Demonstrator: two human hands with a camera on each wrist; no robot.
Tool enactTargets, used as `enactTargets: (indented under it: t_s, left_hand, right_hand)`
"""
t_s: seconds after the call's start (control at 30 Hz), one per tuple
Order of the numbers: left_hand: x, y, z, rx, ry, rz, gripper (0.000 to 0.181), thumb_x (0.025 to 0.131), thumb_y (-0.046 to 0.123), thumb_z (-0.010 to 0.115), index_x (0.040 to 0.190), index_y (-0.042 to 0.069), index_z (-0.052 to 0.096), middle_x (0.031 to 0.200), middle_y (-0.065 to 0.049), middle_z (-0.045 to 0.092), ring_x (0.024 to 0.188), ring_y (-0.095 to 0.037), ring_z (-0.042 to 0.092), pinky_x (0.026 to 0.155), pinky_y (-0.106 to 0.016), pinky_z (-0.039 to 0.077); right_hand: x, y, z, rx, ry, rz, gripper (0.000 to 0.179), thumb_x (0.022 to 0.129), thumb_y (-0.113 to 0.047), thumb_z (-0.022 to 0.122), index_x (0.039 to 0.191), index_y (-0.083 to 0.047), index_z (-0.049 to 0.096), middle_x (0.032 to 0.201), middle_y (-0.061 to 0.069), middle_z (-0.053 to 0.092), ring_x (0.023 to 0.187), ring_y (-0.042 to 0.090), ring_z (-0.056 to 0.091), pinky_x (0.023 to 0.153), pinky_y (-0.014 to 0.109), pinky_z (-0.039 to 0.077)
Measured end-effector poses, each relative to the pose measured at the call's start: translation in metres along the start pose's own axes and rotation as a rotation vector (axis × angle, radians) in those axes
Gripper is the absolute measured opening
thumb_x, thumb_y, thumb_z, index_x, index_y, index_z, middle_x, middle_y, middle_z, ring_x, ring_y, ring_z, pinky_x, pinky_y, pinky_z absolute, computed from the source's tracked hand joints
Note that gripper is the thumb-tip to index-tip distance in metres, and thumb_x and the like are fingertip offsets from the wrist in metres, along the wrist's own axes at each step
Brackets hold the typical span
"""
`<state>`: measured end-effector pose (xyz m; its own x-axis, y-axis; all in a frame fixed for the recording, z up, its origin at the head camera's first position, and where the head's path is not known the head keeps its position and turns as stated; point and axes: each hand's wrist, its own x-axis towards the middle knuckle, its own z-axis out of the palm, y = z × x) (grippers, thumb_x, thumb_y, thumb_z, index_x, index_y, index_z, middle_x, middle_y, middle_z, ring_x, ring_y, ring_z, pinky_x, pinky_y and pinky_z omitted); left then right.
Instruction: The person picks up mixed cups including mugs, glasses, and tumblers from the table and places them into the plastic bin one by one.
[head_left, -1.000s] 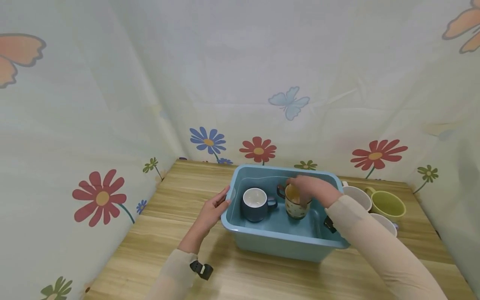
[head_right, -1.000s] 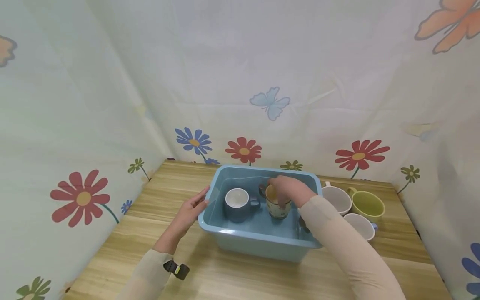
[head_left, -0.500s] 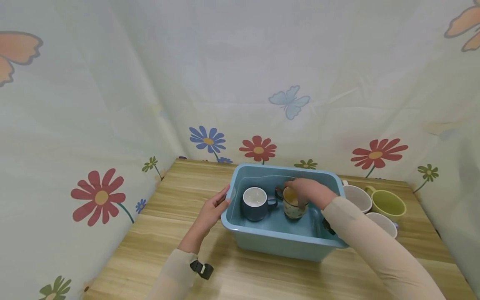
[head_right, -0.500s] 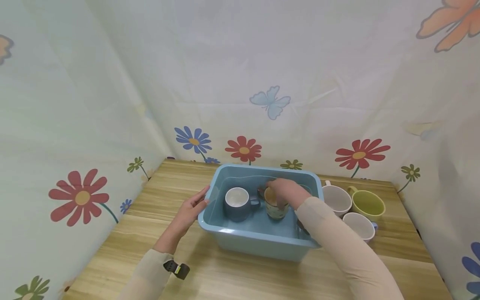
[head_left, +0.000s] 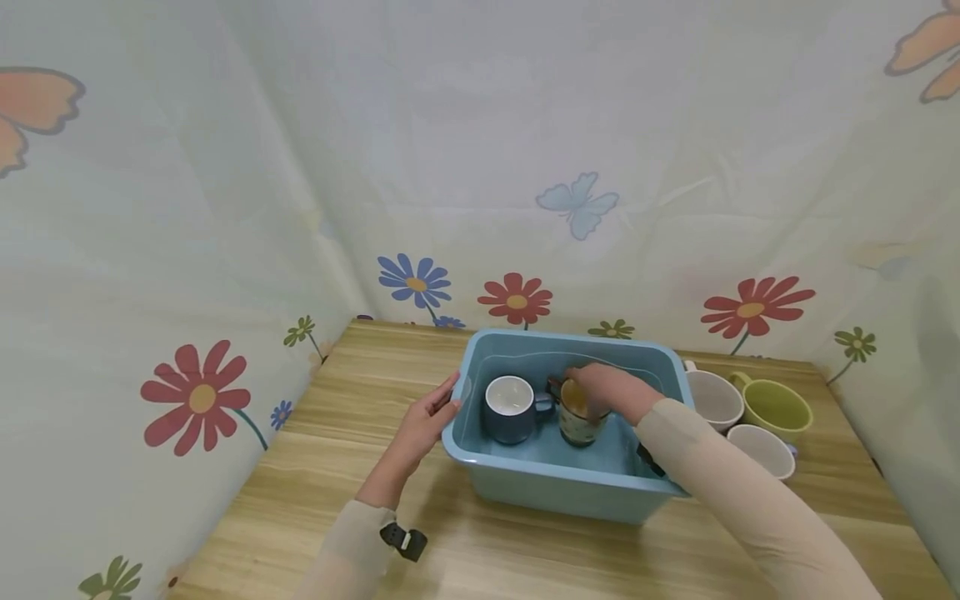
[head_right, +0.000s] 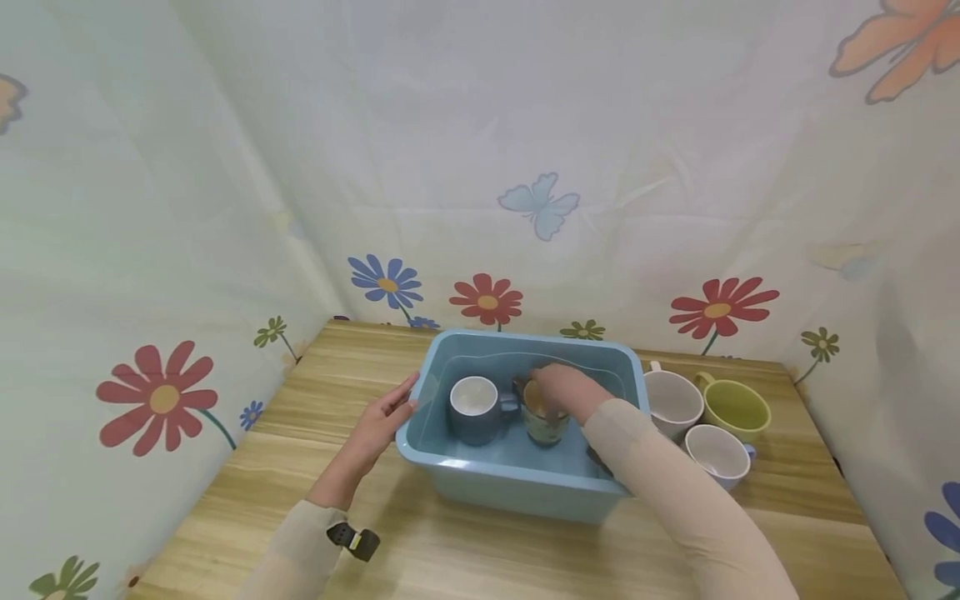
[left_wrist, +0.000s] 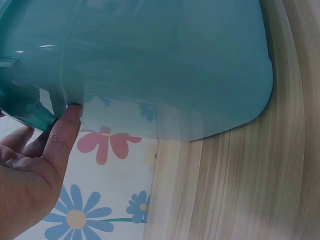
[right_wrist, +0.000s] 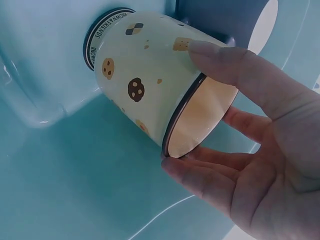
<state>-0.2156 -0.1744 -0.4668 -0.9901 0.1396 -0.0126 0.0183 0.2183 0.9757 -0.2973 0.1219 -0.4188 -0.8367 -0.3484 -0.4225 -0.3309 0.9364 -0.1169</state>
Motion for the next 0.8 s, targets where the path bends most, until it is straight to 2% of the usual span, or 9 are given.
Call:
enactTargets:
  t_s: [0.37, 0.63, 0.8]
  left_hand:
    - [-0.0031, 0.0006, -0.003, 0.006, 0.014, -0.017, 0.055, 0.105, 0.022, 0.053, 0.158, 0.015, 0.04, 0.163, -0.017, 0.04, 0.145, -0.04, 0.048, 0.106, -0.052, 0.053]
    - [-0.0014, 0.0027, -0.0005, -0.006, 0.007, -0.018, 0.055, 0.105, 0.021, 0.053, 0.158, 0.016, 0.04, 0.163, -0.016, 0.04, 0.146, -0.039, 0.047, 0.106, -0.051, 0.052]
    - [-0.0016, 0.0027, 0.0007, -0.01, 0.017, -0.015, 0.055, 0.105, 0.02, 0.054, 0.158, 0.015, 0.041, 0.162, -0.017, 0.04, 0.145, -0.04, 0.047, 0.106, -0.052, 0.052]
  right_hand:
    - [0.0036, -0.0063, -0.0003, 0.044, 0.008, 0.002, 0.084, 0.079, -0.008, 0.087, 0.152, -0.008, 0.046, 0.137, 0.017, 0.065, 0.112, 0.03, 0.062, 0.107, 0.051, 0.053]
    - [-0.0022, -0.0094, -0.0026, 0.049, -0.01, 0.031, 0.085, 0.082, -0.008, 0.084, 0.155, -0.008, 0.042, 0.144, 0.019, 0.06, 0.121, 0.031, 0.06, 0.109, 0.049, 0.052]
    - [-0.0035, -0.0061, -0.0024, 0.101, -0.019, 0.053, 0.087, 0.082, -0.011, 0.085, 0.156, -0.01, 0.041, 0.145, 0.018, 0.06, 0.123, 0.031, 0.06, 0.109, 0.052, 0.052]
